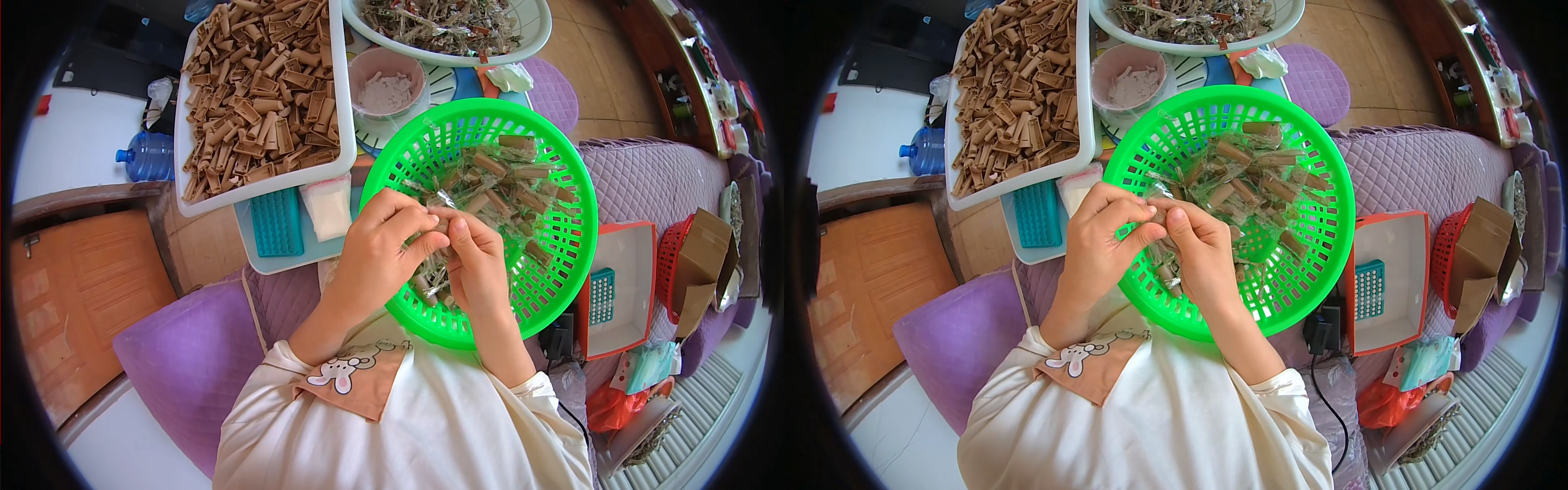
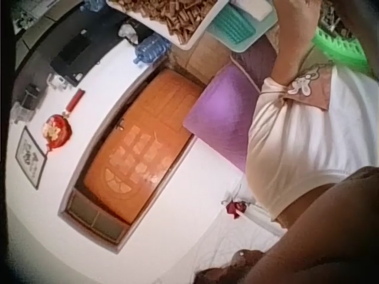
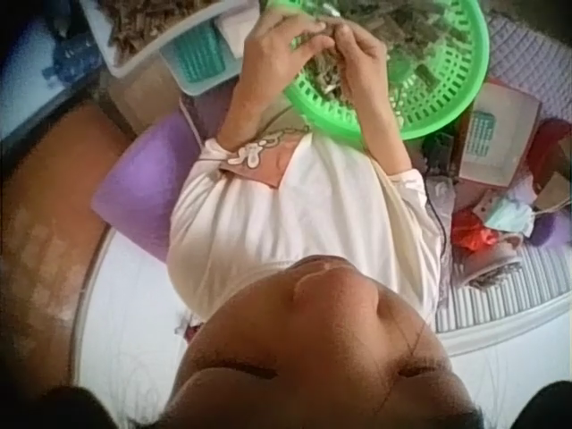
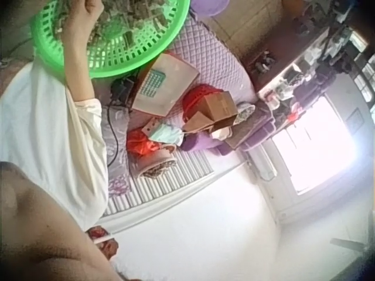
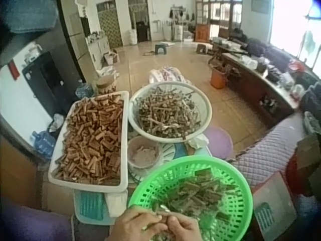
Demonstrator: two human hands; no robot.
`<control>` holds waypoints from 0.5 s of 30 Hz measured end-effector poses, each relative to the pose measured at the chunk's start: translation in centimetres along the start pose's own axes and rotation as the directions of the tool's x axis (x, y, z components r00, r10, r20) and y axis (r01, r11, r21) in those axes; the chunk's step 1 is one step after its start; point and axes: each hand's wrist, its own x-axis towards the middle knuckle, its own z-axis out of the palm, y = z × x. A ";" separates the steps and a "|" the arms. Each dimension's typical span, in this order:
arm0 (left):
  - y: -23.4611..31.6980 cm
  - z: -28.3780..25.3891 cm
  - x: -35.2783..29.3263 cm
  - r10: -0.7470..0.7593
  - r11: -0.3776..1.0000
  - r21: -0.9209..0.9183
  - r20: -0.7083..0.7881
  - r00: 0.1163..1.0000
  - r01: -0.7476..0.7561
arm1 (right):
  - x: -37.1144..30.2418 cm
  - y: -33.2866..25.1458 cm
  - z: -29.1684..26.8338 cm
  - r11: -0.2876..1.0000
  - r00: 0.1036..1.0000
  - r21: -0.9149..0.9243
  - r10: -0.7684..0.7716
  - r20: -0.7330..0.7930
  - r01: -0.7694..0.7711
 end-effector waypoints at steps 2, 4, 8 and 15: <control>-0.2 -0.1 0.3 0.008 1.000 -0.029 0.011 1.000 -0.008 | -0.1 -0.1 0.0 1.000 1.000 -0.009 -0.010 -0.006 0.010; -0.1 -0.3 0.7 0.020 0.998 -0.058 0.019 1.000 -0.018 | 0.0 -0.5 -0.1 1.000 1.000 -0.021 -0.023 -0.010 0.023; 0.5 -1.2 1.9 -0.041 0.975 -0.217 0.021 0.999 0.045 | 0.3 -2.5 -0.1 0.936 0.992 -0.329 -0.118 0.052 0.129; 1.3 -1.7 3.3 0.255 0.967 0.026 -0.185 0.949 -0.255 | 0.9 -4.9 0.3 0.900 0.990 -0.417 -0.090 0.112 0.129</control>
